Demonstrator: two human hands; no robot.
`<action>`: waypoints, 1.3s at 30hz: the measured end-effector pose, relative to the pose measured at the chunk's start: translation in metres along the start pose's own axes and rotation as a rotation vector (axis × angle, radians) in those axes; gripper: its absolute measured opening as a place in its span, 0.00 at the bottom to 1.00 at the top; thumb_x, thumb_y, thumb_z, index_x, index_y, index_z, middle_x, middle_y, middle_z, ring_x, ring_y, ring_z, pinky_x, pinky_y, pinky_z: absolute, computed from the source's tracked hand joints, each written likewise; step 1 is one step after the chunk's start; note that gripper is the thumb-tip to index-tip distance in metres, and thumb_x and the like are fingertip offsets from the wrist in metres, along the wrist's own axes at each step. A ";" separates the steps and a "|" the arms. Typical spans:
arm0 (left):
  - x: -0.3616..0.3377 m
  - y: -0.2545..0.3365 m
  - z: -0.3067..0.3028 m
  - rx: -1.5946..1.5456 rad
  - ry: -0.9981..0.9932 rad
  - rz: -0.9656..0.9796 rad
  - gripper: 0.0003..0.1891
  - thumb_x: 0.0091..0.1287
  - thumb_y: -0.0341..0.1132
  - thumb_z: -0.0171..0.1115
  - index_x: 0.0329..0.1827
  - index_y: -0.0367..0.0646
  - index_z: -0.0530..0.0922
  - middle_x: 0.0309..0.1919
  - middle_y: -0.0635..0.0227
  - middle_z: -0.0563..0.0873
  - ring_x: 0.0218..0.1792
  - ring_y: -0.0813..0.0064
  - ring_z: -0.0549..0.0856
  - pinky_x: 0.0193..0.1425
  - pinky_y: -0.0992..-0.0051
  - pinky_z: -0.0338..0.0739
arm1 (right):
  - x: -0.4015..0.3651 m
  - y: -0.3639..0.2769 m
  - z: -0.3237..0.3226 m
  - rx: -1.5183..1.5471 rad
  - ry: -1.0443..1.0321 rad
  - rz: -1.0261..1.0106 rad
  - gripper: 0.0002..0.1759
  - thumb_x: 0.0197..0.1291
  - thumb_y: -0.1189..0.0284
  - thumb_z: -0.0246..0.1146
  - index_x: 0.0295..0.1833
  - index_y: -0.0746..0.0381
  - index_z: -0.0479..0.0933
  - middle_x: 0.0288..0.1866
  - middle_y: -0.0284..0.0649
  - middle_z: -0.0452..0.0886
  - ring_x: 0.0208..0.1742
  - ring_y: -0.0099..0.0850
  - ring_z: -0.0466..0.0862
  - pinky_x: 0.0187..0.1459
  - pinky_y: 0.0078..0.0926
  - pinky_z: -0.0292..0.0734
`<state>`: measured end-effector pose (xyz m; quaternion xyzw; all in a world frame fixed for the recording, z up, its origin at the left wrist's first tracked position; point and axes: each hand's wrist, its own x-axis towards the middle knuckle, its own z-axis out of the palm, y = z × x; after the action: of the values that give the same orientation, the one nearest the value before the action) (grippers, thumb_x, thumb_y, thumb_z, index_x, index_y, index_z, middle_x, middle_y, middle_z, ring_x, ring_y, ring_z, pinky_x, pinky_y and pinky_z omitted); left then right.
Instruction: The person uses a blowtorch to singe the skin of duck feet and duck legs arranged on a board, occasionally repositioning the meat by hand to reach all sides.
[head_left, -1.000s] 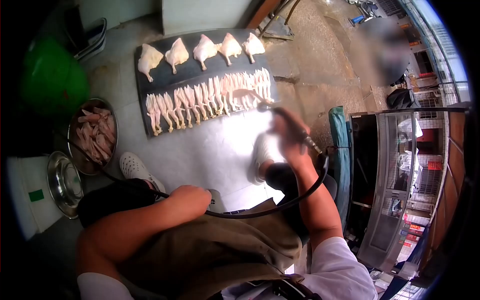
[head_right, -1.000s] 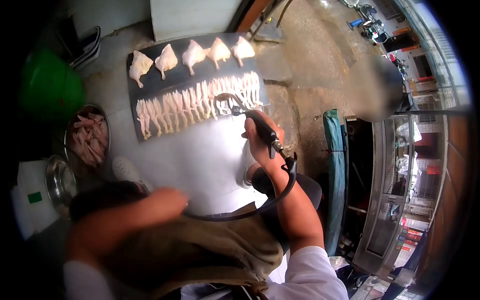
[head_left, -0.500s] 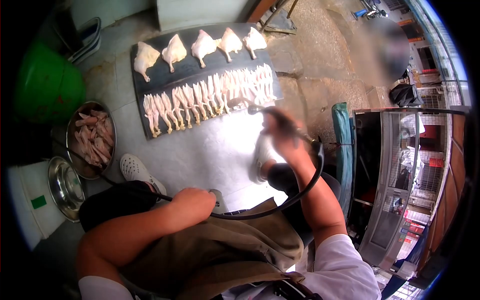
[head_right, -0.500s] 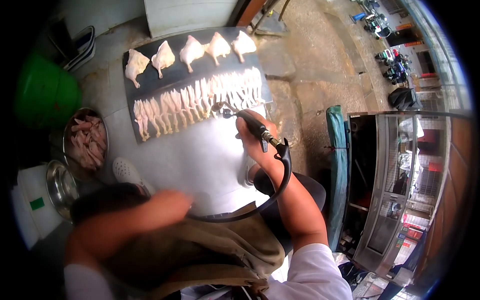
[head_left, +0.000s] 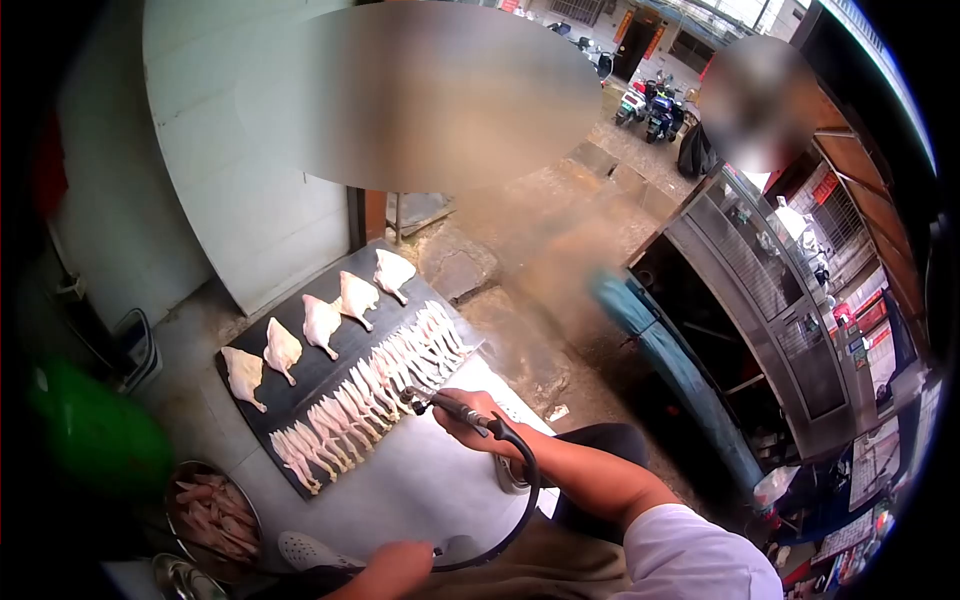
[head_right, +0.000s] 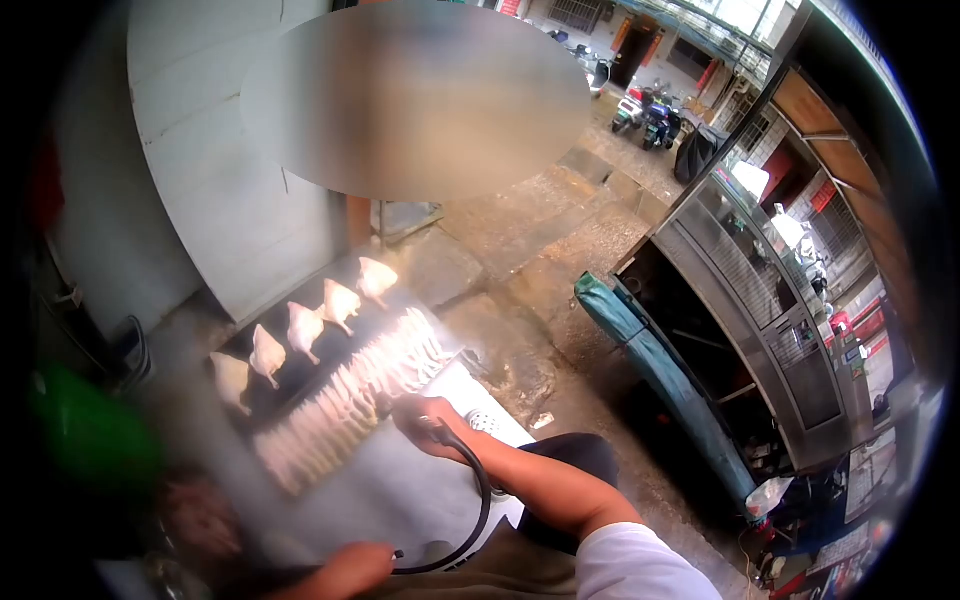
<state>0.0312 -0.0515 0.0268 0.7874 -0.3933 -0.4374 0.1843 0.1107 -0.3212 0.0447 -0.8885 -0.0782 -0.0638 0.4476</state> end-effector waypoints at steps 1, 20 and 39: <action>0.001 -0.001 0.003 0.001 0.009 0.016 0.09 0.60 0.31 0.57 0.32 0.35 0.83 0.31 0.45 0.85 0.37 0.45 0.84 0.41 0.53 0.78 | 0.001 -0.001 -0.002 -0.036 -0.007 -0.009 0.08 0.63 0.70 0.60 0.42 0.65 0.77 0.27 0.46 0.80 0.27 0.41 0.83 0.32 0.35 0.78; 0.005 -0.008 0.008 0.033 -0.015 0.073 0.09 0.62 0.31 0.52 0.33 0.40 0.81 0.31 0.53 0.85 0.36 0.52 0.86 0.40 0.55 0.80 | -0.017 0.028 0.003 0.313 -0.013 0.092 0.09 0.65 0.69 0.61 0.44 0.64 0.78 0.29 0.38 0.79 0.29 0.29 0.79 0.32 0.30 0.77; 0.003 -0.010 0.010 -0.050 0.047 0.013 0.06 0.57 0.27 0.56 0.33 0.37 0.81 0.30 0.55 0.87 0.35 0.54 0.87 0.39 0.60 0.81 | 0.006 -0.012 0.010 0.058 -0.052 0.360 0.18 0.66 0.67 0.61 0.53 0.71 0.78 0.34 0.42 0.84 0.31 0.28 0.87 0.33 0.22 0.80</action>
<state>0.0283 -0.0470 0.0128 0.7900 -0.3830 -0.4273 0.2160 0.1144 -0.3056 0.0496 -0.8762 0.0690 0.0425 0.4750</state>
